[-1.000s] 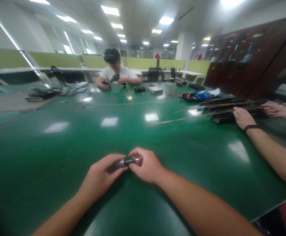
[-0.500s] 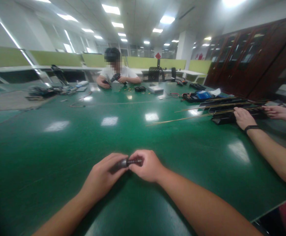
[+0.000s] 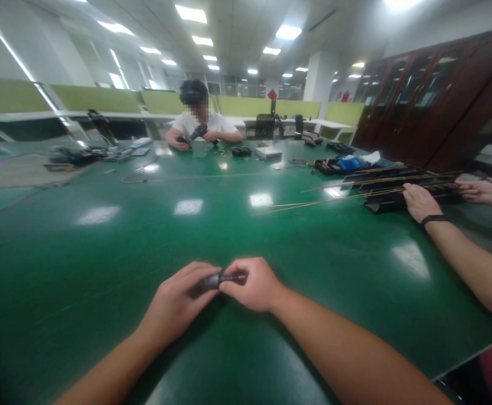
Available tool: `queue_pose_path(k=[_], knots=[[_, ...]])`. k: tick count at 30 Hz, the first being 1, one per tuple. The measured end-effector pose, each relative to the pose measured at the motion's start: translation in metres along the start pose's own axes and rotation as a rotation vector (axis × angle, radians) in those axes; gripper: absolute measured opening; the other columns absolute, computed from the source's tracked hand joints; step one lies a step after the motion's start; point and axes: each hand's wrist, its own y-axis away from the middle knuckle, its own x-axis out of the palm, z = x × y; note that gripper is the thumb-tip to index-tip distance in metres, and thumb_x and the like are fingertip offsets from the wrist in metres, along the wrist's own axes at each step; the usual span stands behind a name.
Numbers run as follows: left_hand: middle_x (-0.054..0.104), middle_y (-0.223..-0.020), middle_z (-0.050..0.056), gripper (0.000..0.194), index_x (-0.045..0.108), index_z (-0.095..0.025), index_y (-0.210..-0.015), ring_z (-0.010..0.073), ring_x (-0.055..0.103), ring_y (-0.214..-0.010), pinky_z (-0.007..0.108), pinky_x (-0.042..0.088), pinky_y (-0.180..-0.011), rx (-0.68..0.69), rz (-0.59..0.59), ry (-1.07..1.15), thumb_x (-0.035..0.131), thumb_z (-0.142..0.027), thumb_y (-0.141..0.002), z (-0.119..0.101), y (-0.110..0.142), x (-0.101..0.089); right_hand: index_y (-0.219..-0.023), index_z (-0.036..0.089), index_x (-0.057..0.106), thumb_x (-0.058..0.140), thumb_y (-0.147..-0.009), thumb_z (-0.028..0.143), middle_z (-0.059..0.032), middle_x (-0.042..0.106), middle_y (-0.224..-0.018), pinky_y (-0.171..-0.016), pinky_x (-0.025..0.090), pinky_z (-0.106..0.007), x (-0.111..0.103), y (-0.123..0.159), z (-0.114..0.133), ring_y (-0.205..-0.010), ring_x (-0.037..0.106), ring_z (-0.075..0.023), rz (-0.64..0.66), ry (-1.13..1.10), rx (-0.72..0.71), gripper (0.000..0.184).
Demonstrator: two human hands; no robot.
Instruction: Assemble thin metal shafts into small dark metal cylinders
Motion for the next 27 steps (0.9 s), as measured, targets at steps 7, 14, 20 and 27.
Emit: queue_pose_path(k=[7, 14, 20, 27], knots=[[0.067, -0.103, 0.006, 0.023, 0.068, -0.023, -0.109, 0.0179, 0.064, -0.095, 0.028, 0.054, -0.084, 0.023, 0.005, -0.012, 0.063, -0.026, -0.087, 0.0002, -0.0016, -0.0004, -0.080, 0.016, 0.072, 0.070, -0.077, 0.025, -0.0026, 0.071, -0.078, -0.067, 0.048, -0.025, -0.0011, -0.0001, 0.0006, -0.071, 0.063, -0.0159, -0.001, 0.056, -0.016, 0.009], [0.067, -0.103, 0.006, 0.023, 0.068, -0.023, -0.110, 0.0170, 0.063, -0.094, 0.027, 0.053, -0.084, 0.015, 0.008, -0.021, 0.062, -0.029, -0.088, -0.0004, -0.0014, -0.0035, -0.080, 0.016, 0.073, 0.070, -0.076, 0.025, -0.0033, 0.071, -0.077, -0.065, 0.047, -0.025, -0.0030, 0.0002, 0.0023, -0.069, 0.062, -0.0160, -0.010, 0.057, -0.001, 0.010], [0.067, -0.103, 0.006, 0.023, 0.068, -0.022, -0.110, 0.0173, 0.064, -0.094, 0.027, 0.054, -0.084, 0.026, -0.004, -0.020, 0.063, -0.031, -0.089, 0.0002, -0.0027, -0.0041, -0.080, 0.015, 0.073, 0.070, -0.076, 0.025, -0.0033, 0.070, -0.074, -0.062, 0.046, -0.024, -0.0034, 0.0000, 0.0003, -0.064, 0.060, -0.0147, -0.010, 0.032, 0.017, 0.012], [0.067, -0.103, 0.003, 0.023, 0.068, -0.024, -0.110, 0.0148, 0.063, -0.095, 0.024, 0.052, -0.085, 0.030, -0.012, -0.022, 0.065, -0.027, -0.087, 0.0020, -0.0023, -0.0030, -0.080, 0.014, 0.072, 0.072, -0.074, 0.028, -0.0034, 0.069, -0.073, -0.060, 0.045, -0.024, -0.0011, 0.0004, -0.0015, -0.063, 0.059, -0.0140, -0.026, 0.004, 0.034, 0.015]])
